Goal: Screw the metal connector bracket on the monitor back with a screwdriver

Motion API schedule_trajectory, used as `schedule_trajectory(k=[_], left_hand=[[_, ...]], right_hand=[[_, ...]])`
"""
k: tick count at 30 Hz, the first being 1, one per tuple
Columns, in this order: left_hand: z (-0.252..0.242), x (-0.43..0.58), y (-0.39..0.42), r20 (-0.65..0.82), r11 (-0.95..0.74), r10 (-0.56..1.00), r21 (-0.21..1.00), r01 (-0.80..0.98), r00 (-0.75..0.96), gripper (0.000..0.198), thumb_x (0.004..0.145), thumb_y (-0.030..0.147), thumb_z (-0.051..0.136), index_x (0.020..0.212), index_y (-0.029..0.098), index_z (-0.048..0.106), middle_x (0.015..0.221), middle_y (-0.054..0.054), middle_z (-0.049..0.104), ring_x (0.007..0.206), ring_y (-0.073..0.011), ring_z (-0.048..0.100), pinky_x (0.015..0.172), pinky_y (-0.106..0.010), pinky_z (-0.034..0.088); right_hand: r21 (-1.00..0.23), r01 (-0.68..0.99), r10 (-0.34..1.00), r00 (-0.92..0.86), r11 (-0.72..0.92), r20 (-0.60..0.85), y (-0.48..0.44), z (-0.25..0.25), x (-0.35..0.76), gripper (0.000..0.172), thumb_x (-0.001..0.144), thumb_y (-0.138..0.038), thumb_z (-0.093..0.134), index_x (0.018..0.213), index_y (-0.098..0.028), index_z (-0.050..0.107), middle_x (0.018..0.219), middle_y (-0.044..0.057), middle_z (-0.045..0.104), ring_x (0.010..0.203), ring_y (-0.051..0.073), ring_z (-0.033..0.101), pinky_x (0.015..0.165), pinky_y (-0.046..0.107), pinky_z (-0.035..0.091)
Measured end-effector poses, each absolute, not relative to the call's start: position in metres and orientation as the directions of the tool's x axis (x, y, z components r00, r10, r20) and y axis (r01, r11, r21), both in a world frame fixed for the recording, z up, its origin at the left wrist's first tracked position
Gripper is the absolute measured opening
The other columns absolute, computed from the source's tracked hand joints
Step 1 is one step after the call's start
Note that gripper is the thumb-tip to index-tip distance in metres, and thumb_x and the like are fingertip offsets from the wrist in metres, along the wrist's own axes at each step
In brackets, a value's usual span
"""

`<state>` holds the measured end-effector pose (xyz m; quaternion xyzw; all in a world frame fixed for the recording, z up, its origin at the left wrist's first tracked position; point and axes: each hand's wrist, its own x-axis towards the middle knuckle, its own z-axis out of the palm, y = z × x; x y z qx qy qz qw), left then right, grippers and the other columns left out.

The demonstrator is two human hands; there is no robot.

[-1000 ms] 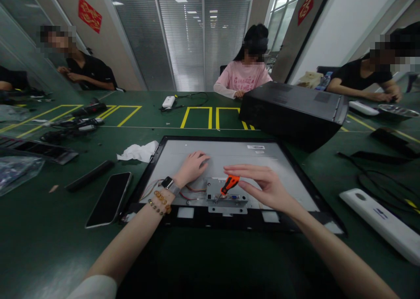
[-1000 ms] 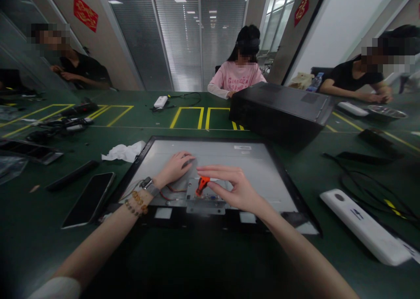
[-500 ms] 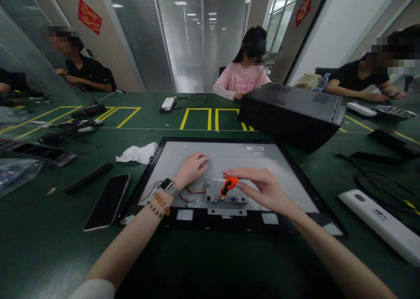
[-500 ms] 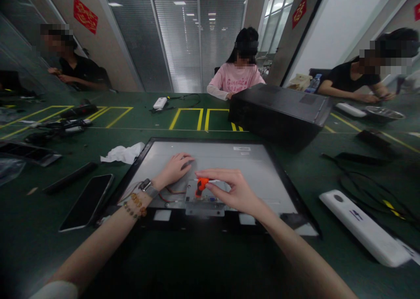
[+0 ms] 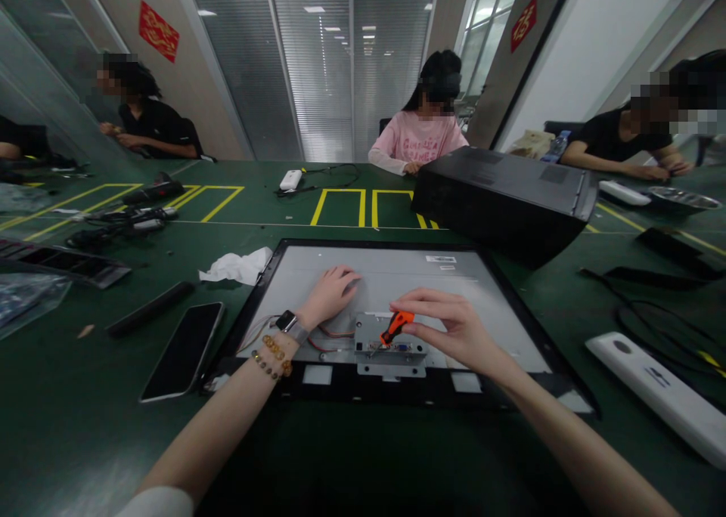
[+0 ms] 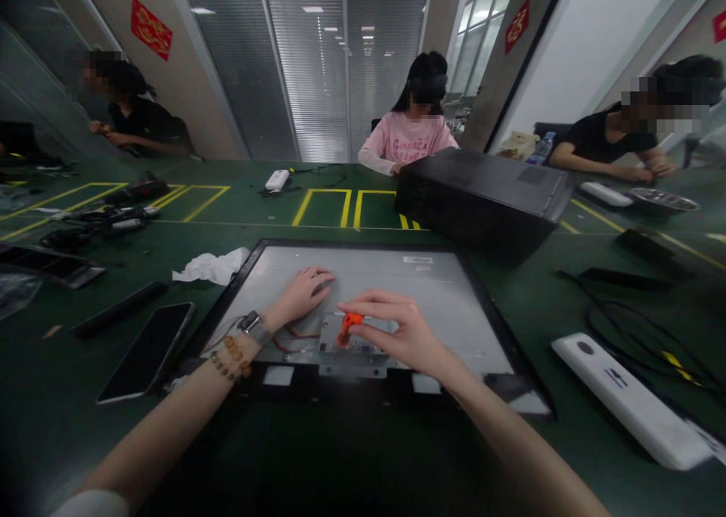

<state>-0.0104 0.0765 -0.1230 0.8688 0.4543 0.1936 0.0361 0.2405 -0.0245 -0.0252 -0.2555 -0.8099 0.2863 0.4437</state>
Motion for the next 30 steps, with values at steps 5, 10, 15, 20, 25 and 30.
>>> schedule_trajectory(k=[5,10,15,20,25,30], left_hand=[[-0.1240,-0.0106,0.0774,0.302,-0.586,0.803,0.240,0.774,0.514,0.028,0.092,0.017,0.055,0.119,0.023,0.061,0.118,-0.006,0.059,0.110,-0.0226,0.055,0.095,-0.038,0.044],[-0.1229,-0.0102,0.0764,0.303,-0.583,0.804,0.237,0.777,0.511,0.028,0.092,0.017,0.056,0.120,0.022,0.060,0.118,-0.006,0.059,0.111,-0.0231,0.054,0.096,-0.039,0.044],[-0.1216,-0.0101,0.0757,0.302,-0.584,0.804,0.236,0.777,0.513,0.029,0.092,0.017,0.057,0.120,0.021,0.061,0.118,-0.007,0.059,0.110,-0.0233,0.054,0.097,-0.039,0.043],[-0.1228,-0.0103,0.0760,0.305,-0.578,0.807,0.237,0.781,0.505,0.029,0.092,0.017,0.056,0.119,0.022,0.061,0.118,-0.006,0.059,0.111,-0.0232,0.055,0.097,-0.039,0.043],[-0.1214,-0.0101,0.0751,0.304,-0.582,0.805,0.235,0.778,0.510,0.028,0.092,0.017,0.057,0.119,0.022,0.061,0.117,-0.006,0.059,0.109,-0.0226,0.055,0.096,-0.038,0.044],[-0.1209,-0.0102,0.0749,0.304,-0.585,0.803,0.234,0.777,0.513,0.027,0.092,0.017,0.056,0.118,0.021,0.061,0.117,-0.006,0.059,0.110,-0.0230,0.054,0.096,-0.038,0.043]], right_hand=[[-0.725,0.157,0.681,-0.520,0.670,0.517,-0.0256,-0.0231,0.2403,0.039,0.093,-0.015,0.056,0.128,-0.030,0.064,0.120,0.005,0.071,0.109,0.021,0.066,0.093,0.039,0.053],[-0.733,0.149,0.694,-0.487,0.664,0.530,-0.0245,-0.0241,0.2398,0.035,0.090,-0.016,0.063,0.122,-0.030,0.068,0.109,0.004,0.074,0.098,0.019,0.069,0.086,0.035,0.055],[-0.652,0.180,0.653,-0.442,0.736,0.615,-0.0213,-0.0282,0.2377,0.024,0.086,-0.024,0.072,0.109,-0.027,0.073,0.092,0.004,0.070,0.081,0.017,0.067,0.072,0.031,0.054],[-0.615,0.192,0.630,-0.424,0.765,0.651,-0.0225,-0.0302,0.2356,0.019,0.088,-0.031,0.070,0.106,-0.027,0.074,0.088,0.004,0.065,0.077,0.018,0.063,0.066,0.031,0.053],[-0.651,0.206,0.666,-0.428,0.730,0.611,-0.0251,-0.0271,0.2354,0.031,0.091,-0.020,0.063,0.120,-0.029,0.068,0.097,0.005,0.071,0.086,0.019,0.067,0.074,0.034,0.055],[-0.683,0.196,0.680,-0.463,0.704,0.569,-0.0242,-0.0264,0.2355,0.029,0.093,-0.019,0.059,0.119,-0.027,0.069,0.105,0.007,0.070,0.095,0.021,0.066,0.082,0.038,0.054]])
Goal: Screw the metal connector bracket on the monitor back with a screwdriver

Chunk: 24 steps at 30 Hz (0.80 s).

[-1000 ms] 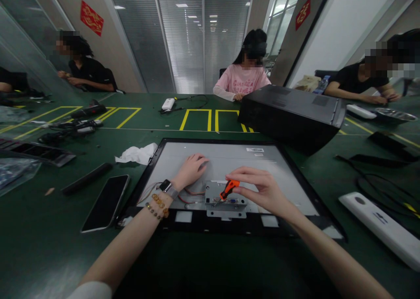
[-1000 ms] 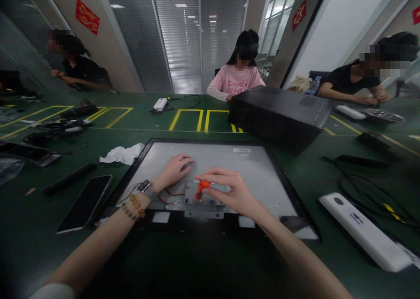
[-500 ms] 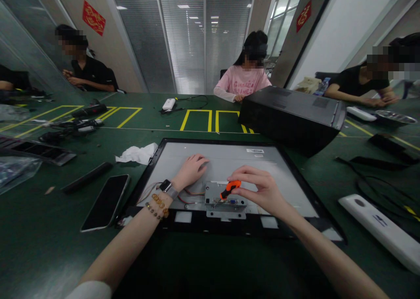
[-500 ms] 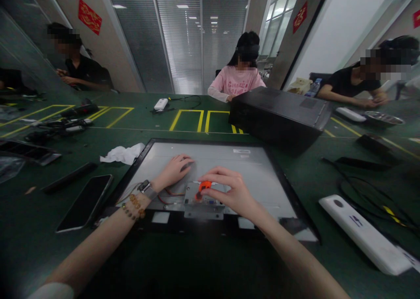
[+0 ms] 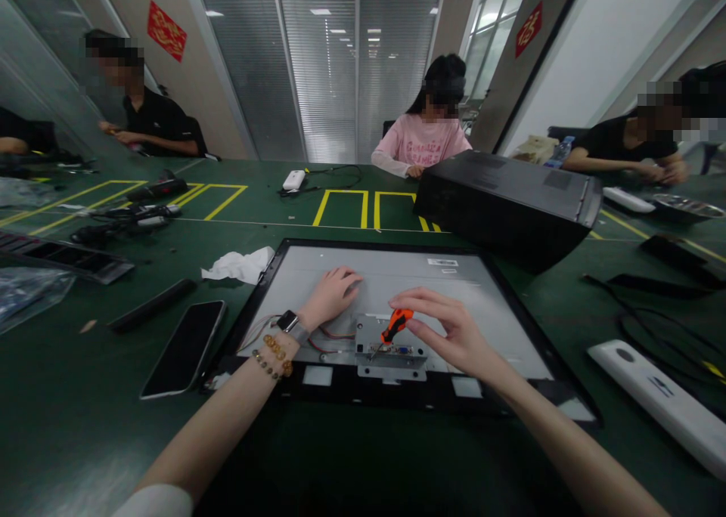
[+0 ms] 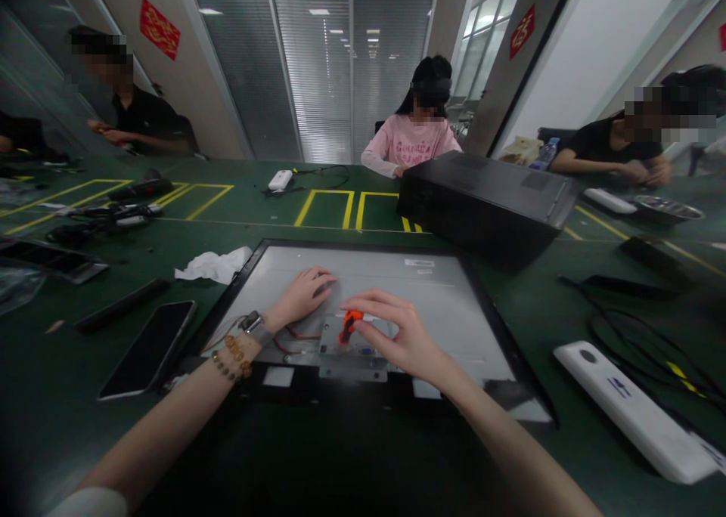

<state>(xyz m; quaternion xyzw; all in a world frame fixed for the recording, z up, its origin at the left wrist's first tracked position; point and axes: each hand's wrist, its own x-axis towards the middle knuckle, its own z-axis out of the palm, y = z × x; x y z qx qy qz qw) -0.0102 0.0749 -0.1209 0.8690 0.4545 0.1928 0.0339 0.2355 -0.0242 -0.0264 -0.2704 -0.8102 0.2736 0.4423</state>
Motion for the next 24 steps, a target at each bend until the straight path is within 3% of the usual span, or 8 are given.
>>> schedule_trajectory(k=[5,12,17,24], left_hand=[[-0.1230,-0.0112,0.0764,0.305,-0.591,0.799,0.240,0.770,0.518,0.028,0.092,0.017,0.056,0.119,0.021,0.060,0.117,-0.007,0.059,0.111,-0.0231,0.054,0.097,-0.039,0.043],[-0.1213,-0.0111,0.0755,0.303,-0.597,0.796,0.245,0.764,0.525,0.028,0.093,0.017,0.055,0.120,0.022,0.060,0.118,-0.007,0.058,0.111,-0.0228,0.054,0.096,-0.039,0.044],[-0.1211,-0.0107,0.0752,0.300,-0.593,0.798,0.242,0.768,0.523,0.028,0.092,0.016,0.057,0.120,0.020,0.060,0.118,-0.007,0.058,0.110,-0.0230,0.054,0.097,-0.038,0.044],[-0.1235,-0.0116,0.0771,0.304,-0.594,0.797,0.241,0.767,0.522,0.029,0.092,0.016,0.056,0.120,0.022,0.060,0.118,-0.006,0.058,0.111,-0.0230,0.054,0.097,-0.039,0.044]], right_hand=[[-0.683,0.220,0.703,-0.400,0.696,0.588,-0.0208,-0.0309,0.2363,0.023,0.088,-0.022,0.068,0.109,-0.030,0.073,0.093,0.004,0.069,0.084,0.019,0.066,0.073,0.034,0.054],[-0.739,0.166,0.715,-0.456,0.653,0.530,-0.0227,-0.0287,0.2362,0.034,0.093,-0.019,0.058,0.124,-0.033,0.066,0.112,0.005,0.071,0.102,0.022,0.066,0.087,0.041,0.054],[-0.736,0.173,0.734,-0.377,0.655,0.565,-0.0211,-0.0331,0.2352,0.024,0.086,-0.022,0.069,0.108,-0.033,0.074,0.096,0.003,0.068,0.086,0.019,0.066,0.075,0.036,0.054],[-0.785,0.171,0.762,-0.430,0.596,0.485,-0.0218,-0.0299,0.2368,0.035,0.093,-0.020,0.058,0.125,-0.031,0.065,0.115,0.006,0.071,0.107,0.023,0.064,0.093,0.044,0.051]])
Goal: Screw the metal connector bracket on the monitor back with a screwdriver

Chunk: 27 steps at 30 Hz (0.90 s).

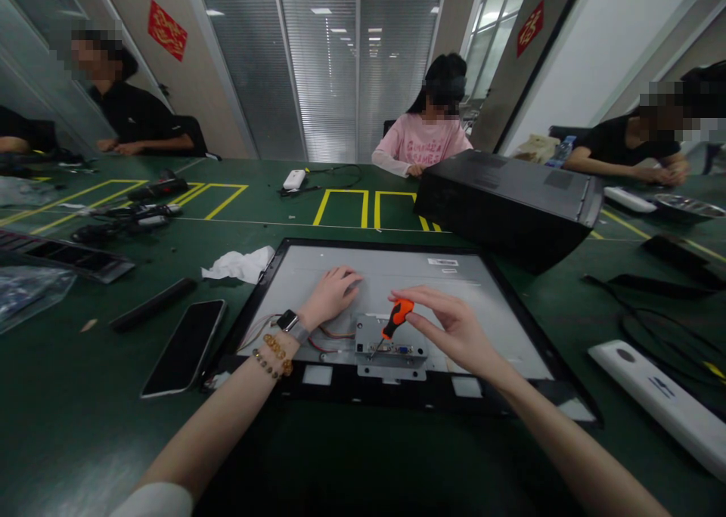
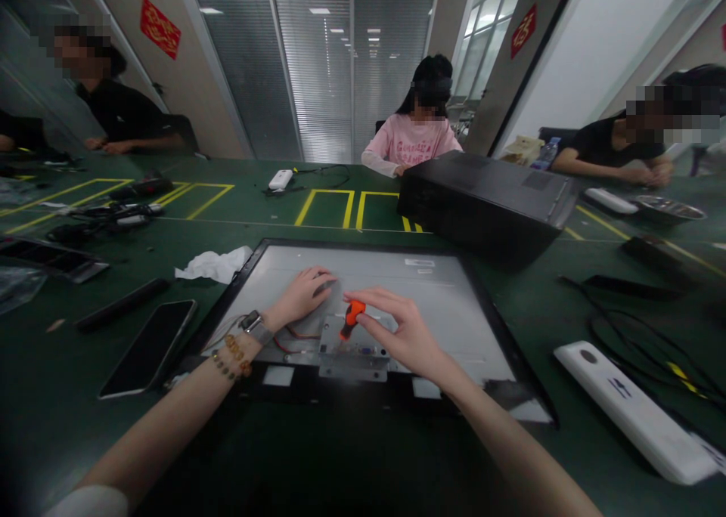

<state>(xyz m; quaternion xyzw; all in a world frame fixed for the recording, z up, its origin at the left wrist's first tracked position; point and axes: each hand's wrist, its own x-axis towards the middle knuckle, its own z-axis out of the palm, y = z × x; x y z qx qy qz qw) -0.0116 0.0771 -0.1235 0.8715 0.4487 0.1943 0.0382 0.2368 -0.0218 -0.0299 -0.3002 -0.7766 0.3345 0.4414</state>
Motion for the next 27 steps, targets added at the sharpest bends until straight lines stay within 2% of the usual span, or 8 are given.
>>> schedule_trajectory(k=[3,10,15,21,25,27], left_hand=[[-0.1232,-0.0116,0.0769,0.306,-0.594,0.797,0.241,0.767,0.521,0.029,0.092,0.016,0.055,0.119,0.023,0.060,0.118,-0.006,0.058,0.111,-0.0233,0.054,0.096,-0.040,0.044],[-0.1225,-0.0113,0.0757,0.307,-0.590,0.799,0.241,0.771,0.516,0.028,0.092,0.017,0.055,0.119,0.023,0.060,0.118,-0.006,0.059,0.110,-0.0233,0.054,0.096,-0.040,0.044],[-0.1223,-0.0118,0.0761,0.306,-0.595,0.796,0.244,0.766,0.522,0.029,0.092,0.016,0.056,0.120,0.022,0.060,0.118,-0.006,0.058,0.111,-0.0229,0.054,0.095,-0.039,0.044],[-0.1227,-0.0110,0.0768,0.299,-0.588,0.802,0.247,0.770,0.516,0.029,0.092,0.017,0.056,0.120,0.022,0.061,0.118,-0.006,0.059,0.111,-0.0229,0.054,0.096,-0.039,0.044],[-0.1219,-0.0104,0.0762,0.294,-0.581,0.807,0.247,0.775,0.512,0.029,0.092,0.018,0.055,0.120,0.023,0.061,0.118,-0.006,0.059,0.112,-0.0235,0.054,0.098,-0.039,0.043],[-0.1214,-0.0104,0.0758,0.293,-0.582,0.807,0.246,0.775,0.513,0.029,0.092,0.018,0.055,0.120,0.023,0.061,0.118,-0.006,0.059,0.111,-0.0235,0.055,0.097,-0.039,0.044]], right_hand=[[-0.780,0.168,0.749,-0.456,0.603,0.481,-0.0225,-0.0269,0.2366,0.032,0.094,-0.021,0.057,0.122,-0.031,0.067,0.116,0.006,0.069,0.107,0.022,0.064,0.093,0.043,0.051],[-0.739,0.195,0.743,-0.387,0.645,0.546,-0.0216,-0.0290,0.2356,0.023,0.088,-0.023,0.067,0.109,-0.031,0.073,0.092,0.003,0.067,0.084,0.020,0.065,0.075,0.036,0.054],[-0.752,0.202,0.749,-0.422,0.627,0.511,-0.0222,-0.0306,0.2375,0.038,0.092,-0.020,0.060,0.128,-0.032,0.063,0.111,0.006,0.071,0.102,0.022,0.066,0.088,0.042,0.053],[-0.767,0.149,0.729,-0.463,0.624,0.503,-0.0238,-0.0280,0.2367,0.031,0.092,-0.024,0.060,0.122,-0.030,0.067,0.120,0.007,0.070,0.111,0.023,0.064,0.096,0.045,0.051],[-0.753,0.135,0.721,-0.435,0.644,0.539,-0.0216,-0.0306,0.2361,0.022,0.085,-0.029,0.072,0.107,-0.029,0.074,0.102,0.006,0.074,0.093,0.022,0.070,0.083,0.040,0.057],[-0.749,0.147,0.725,-0.427,0.646,0.541,-0.0205,-0.0326,0.2369,0.022,0.085,-0.028,0.072,0.107,-0.029,0.075,0.096,0.005,0.075,0.088,0.021,0.070,0.079,0.038,0.058]])
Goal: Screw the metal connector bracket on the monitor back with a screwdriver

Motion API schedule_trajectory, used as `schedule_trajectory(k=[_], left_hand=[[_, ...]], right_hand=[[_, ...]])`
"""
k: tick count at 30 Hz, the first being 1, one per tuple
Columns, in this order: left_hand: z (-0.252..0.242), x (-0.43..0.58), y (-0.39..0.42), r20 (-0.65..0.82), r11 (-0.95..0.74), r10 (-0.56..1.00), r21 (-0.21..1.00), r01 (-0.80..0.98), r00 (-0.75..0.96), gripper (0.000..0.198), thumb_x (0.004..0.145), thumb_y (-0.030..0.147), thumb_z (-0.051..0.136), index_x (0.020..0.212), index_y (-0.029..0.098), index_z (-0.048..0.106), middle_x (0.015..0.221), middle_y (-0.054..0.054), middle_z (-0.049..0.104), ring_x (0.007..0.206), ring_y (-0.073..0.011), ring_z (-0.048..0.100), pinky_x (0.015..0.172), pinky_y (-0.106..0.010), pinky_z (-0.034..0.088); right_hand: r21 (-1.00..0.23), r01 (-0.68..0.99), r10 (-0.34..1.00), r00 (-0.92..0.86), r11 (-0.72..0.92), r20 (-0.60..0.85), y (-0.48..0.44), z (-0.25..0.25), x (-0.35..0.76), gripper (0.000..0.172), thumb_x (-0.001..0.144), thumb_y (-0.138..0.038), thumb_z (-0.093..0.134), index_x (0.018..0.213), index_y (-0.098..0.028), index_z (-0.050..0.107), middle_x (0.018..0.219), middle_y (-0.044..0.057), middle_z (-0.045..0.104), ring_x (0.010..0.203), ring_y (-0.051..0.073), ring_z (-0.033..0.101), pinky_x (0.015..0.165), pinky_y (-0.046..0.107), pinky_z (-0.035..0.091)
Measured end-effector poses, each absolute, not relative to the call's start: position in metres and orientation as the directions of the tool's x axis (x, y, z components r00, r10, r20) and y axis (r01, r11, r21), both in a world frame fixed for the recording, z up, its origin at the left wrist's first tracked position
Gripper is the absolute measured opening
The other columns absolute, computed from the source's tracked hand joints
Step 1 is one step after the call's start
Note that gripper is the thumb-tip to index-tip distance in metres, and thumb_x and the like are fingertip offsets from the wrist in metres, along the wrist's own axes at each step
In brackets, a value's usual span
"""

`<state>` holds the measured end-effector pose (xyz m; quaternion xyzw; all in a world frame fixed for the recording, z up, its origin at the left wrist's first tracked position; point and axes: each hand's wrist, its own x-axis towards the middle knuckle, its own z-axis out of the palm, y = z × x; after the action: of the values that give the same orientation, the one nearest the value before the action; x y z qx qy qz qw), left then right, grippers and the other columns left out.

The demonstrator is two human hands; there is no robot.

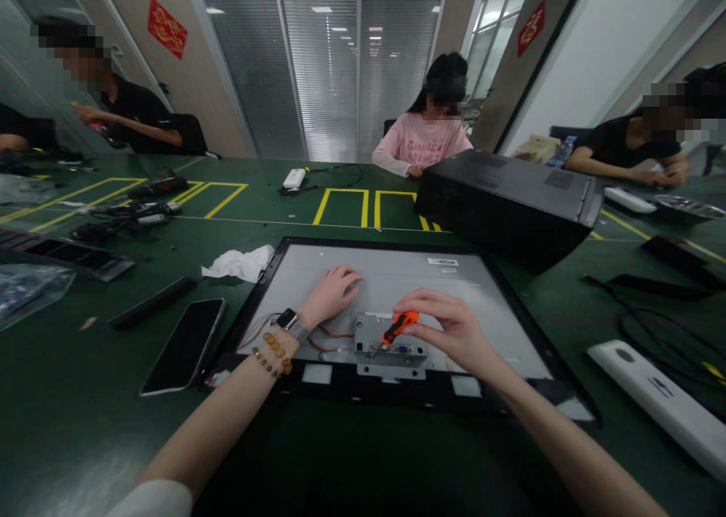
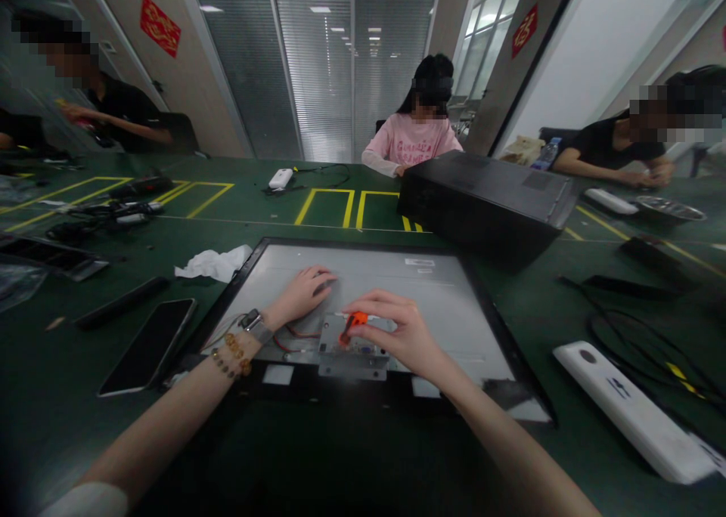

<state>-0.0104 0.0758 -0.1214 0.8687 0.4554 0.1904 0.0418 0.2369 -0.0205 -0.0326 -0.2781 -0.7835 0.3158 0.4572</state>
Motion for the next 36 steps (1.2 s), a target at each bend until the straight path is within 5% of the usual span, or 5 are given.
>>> schedule_trajectory(k=[7,17,23,29,36], left_hand=[[-0.1234,-0.0109,0.0767,0.306,-0.588,0.801,0.247,0.770,0.513,0.029,0.092,0.016,0.055,0.120,0.022,0.060,0.118,-0.006,0.059,0.111,-0.0227,0.054,0.097,-0.038,0.044],[-0.1225,-0.0114,0.0765,0.309,-0.594,0.797,0.246,0.766,0.519,0.028,0.092,0.016,0.056,0.119,0.023,0.060,0.118,-0.006,0.058,0.111,-0.0226,0.054,0.097,-0.038,0.043],[-0.1251,-0.0118,0.0781,0.310,-0.598,0.794,0.241,0.765,0.523,0.028,0.092,0.016,0.057,0.119,0.021,0.060,0.118,-0.006,0.059,0.111,-0.0228,0.054,0.097,-0.038,0.044],[-0.1242,-0.0112,0.0768,0.309,-0.591,0.799,0.239,0.771,0.516,0.028,0.092,0.016,0.056,0.120,0.022,0.060,0.118,-0.007,0.058,0.111,-0.0235,0.054,0.096,-0.039,0.044],[-0.1230,-0.0110,0.0760,0.310,-0.593,0.797,0.239,0.768,0.519,0.028,0.092,0.016,0.057,0.119,0.022,0.060,0.117,-0.006,0.059,0.110,-0.0230,0.054,0.096,-0.038,0.044]], right_hand=[[-0.812,0.145,0.757,-0.480,0.566,0.442,-0.0235,-0.0291,0.2371,0.039,0.097,-0.021,0.052,0.134,-0.031,0.058,0.118,0.006,0.072,0.107,0.021,0.067,0.093,0.043,0.055],[-0.741,0.168,0.723,-0.434,0.651,0.537,-0.0218,-0.0297,0.2375,0.032,0.091,-0.023,0.064,0.120,-0.035,0.068,0.098,0.004,0.067,0.089,0.019,0.065,0.077,0.037,0.055],[-0.766,0.159,0.733,-0.461,0.623,0.501,-0.0229,-0.0283,0.2373,0.038,0.096,-0.021,0.054,0.131,-0.034,0.061,0.115,0.005,0.070,0.106,0.022,0.065,0.092,0.044,0.052],[-0.726,0.183,0.723,-0.409,0.663,0.557,-0.0214,-0.0317,0.2356,0.027,0.089,-0.024,0.067,0.114,-0.033,0.072,0.098,0.004,0.065,0.088,0.020,0.063,0.077,0.036,0.054],[-0.749,0.195,0.744,-0.419,0.634,0.521,-0.0232,-0.0307,0.2369,0.040,0.093,-0.021,0.060,0.130,-0.033,0.061,0.107,0.006,0.069,0.098,0.022,0.064,0.085,0.041,0.052]])
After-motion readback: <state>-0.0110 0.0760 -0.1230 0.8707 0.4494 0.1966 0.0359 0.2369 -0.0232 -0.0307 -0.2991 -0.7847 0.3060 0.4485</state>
